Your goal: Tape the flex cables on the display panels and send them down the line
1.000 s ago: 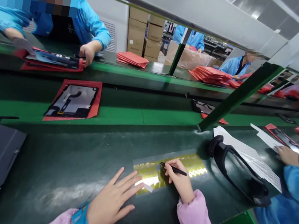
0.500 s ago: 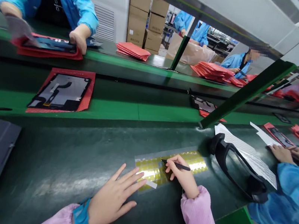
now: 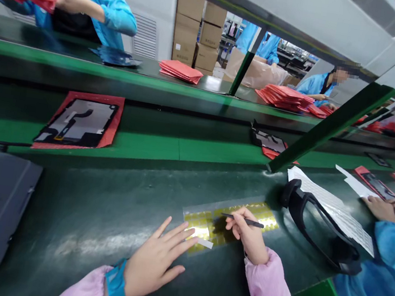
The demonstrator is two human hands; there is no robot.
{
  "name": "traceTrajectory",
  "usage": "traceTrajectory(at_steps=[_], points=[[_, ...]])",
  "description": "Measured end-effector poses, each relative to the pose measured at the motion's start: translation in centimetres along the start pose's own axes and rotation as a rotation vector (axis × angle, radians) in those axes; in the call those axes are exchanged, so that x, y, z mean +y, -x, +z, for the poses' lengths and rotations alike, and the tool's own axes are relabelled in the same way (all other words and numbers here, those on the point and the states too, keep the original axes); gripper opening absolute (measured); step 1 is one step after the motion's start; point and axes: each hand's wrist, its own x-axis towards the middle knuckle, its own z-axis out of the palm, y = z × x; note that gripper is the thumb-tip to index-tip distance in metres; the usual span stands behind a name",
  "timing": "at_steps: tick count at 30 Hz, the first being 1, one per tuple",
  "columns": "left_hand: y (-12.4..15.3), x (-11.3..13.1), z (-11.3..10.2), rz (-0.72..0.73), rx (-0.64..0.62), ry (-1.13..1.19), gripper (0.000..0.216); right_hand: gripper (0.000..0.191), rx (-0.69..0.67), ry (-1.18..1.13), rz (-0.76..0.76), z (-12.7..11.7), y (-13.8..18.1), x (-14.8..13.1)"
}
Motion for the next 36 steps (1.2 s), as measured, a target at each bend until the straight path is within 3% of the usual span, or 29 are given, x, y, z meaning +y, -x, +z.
traceTrajectory(at_steps=[5,9,12,15,22,28,31,36], points=[[0.8,-0.5,0.0,-0.128,0.156,0.351,0.061,0.047,0.019,-0.051,-0.129,0.0,0.1,0.2],[0.5,-1.7,-0.8,-0.397,0.476,0.947,0.040,0.036,0.083,0.183,-0.390,-0.8,-0.8,-0.1],[-0.1,-2.8,-2.1,-0.596,0.682,1.414,0.037,0.035,0.131,0.282,-0.478,-0.6,-2.2,-0.2],[-0.3,-3.7,-3.3,-0.708,0.685,1.710,0.041,0.034,0.141,0.296,-0.504,0.3,-3.3,0.0],[0.1,-3.8,-3.5,-0.676,0.590,1.799,0.038,0.036,-0.028,0.460,-0.564,1.6,-3.5,0.4],[0.1,-3.5,-3.5,-0.678,0.597,1.795,0.043,0.036,-0.132,0.794,-0.592,1.1,-4.4,-0.5],[0.1,-3.4,-3.7,-0.695,0.601,1.788,0.047,0.027,-0.146,1.016,-0.560,0.0,-7.8,-1.8],[0.1,-3.6,-3.7,-0.710,0.601,1.808,0.050,0.027,-0.055,1.402,-0.419,-3.0,-17.0,-4.3]])
